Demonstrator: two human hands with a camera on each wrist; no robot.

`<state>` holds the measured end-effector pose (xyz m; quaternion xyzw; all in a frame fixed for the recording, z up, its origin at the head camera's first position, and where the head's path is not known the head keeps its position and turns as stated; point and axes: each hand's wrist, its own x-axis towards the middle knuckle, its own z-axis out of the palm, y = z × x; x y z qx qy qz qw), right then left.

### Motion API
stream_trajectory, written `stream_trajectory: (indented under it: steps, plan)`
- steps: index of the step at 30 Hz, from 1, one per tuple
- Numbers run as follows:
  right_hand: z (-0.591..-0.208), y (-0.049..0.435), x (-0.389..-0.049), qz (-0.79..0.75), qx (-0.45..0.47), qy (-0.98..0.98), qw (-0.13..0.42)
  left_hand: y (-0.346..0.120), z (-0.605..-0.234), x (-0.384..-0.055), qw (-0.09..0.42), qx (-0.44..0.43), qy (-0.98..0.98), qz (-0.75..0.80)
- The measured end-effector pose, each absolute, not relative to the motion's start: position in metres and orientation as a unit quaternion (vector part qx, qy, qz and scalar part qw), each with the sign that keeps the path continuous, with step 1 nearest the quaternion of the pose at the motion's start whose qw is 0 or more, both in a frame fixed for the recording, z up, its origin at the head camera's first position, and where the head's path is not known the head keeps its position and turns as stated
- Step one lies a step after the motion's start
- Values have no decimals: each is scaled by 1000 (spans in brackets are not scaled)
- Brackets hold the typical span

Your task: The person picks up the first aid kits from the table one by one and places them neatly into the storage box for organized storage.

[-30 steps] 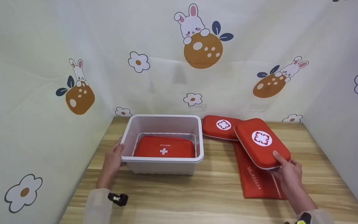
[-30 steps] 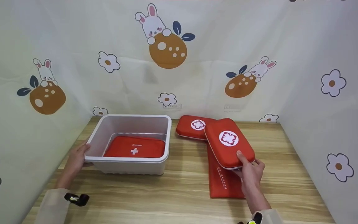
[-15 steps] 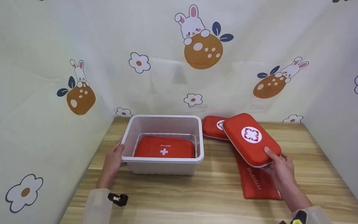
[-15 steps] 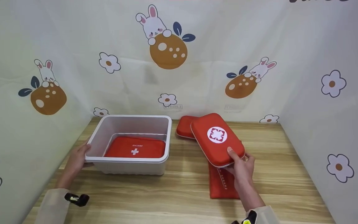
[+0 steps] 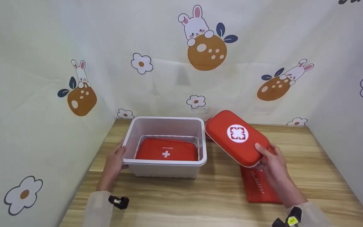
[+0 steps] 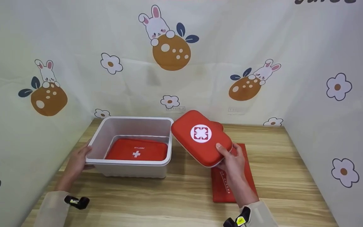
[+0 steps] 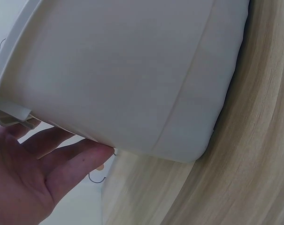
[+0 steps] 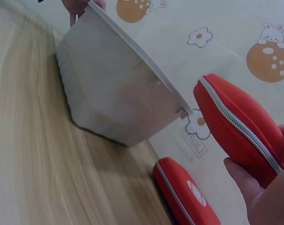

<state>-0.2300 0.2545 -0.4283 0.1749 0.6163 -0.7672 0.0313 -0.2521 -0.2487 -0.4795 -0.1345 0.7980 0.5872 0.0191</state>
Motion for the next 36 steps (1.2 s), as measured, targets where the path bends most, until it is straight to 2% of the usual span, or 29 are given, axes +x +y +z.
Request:
stream_trajectory:
  steps: [26, 36]
  plan:
    - [-402, 172, -262, -766, 63, 636, 74, -248, -481, -251, 15, -120, 796, 594]
    - [-405, 150, -273, -765, 77, 634, 81, -248, -481, -251, -4, -115, 804, 583]
